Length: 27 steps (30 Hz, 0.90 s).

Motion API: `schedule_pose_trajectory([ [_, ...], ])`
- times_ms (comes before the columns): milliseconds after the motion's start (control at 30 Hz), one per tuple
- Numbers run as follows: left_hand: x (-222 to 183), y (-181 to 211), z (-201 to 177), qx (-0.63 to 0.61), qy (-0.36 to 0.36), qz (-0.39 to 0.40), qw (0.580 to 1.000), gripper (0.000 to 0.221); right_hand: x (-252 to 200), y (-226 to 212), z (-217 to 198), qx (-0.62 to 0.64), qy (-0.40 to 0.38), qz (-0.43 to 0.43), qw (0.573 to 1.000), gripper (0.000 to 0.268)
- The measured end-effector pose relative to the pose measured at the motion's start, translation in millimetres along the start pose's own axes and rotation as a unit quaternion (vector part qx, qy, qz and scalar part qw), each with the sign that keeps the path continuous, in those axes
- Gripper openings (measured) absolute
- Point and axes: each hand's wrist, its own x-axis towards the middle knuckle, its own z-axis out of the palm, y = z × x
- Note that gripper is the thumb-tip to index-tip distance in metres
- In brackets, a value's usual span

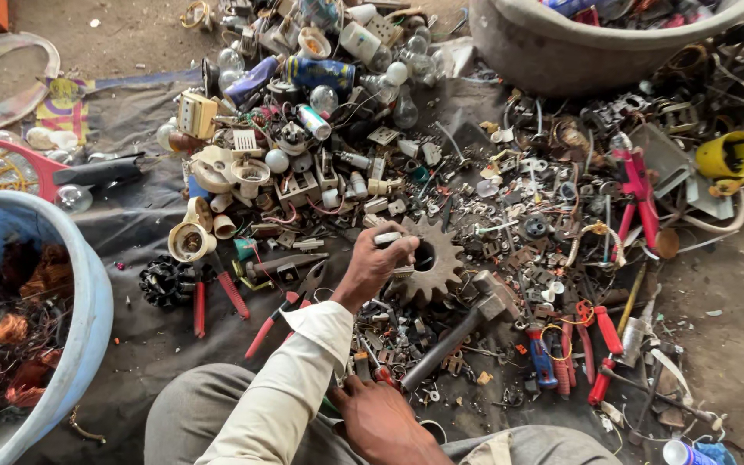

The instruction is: The person uses a hammer and a small tool to knock pieces off a large metal gear while sitting on a tarp surrounded by scrap materials. They then pick up and handle various electrical components from a pile.

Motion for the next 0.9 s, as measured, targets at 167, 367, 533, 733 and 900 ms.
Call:
schedule_pose_trajectory([
  [167, -2.2, 2.3, 4.4, 0.013, -0.004, -0.008, 1.0, 0.026, -1.3, -0.3, -4.7, 0.006, 0.016, -0.035, 0.999, 0.052],
  [367, -3.0, 3.5, 4.1, 0.049, -0.003, 0.005, 0.999, 0.027, -1.6, 2.1, -0.5, -0.009, 0.015, -0.034, 0.999, 0.051],
  [533, -3.2, 1.8, 5.6, 0.069, -0.011, 0.021, 0.997, 0.025, -2.8, 33.6, -4.8, 0.025, 0.099, 0.125, 0.987, 0.022],
  [733, -4.5, 3.7, 8.6, 0.167, -0.03, 0.037, 0.985, 0.029, -10.7, 108.3, -41.3, 0.11, 0.338, 0.339, 0.871, 0.046],
  [900, -5.8, 7.1, 7.0, 0.132, -0.026, 0.017, 0.991, 0.03, 14.1, 115.4, -24.6, 0.114, 0.288, 0.444, 0.841, 0.073],
])
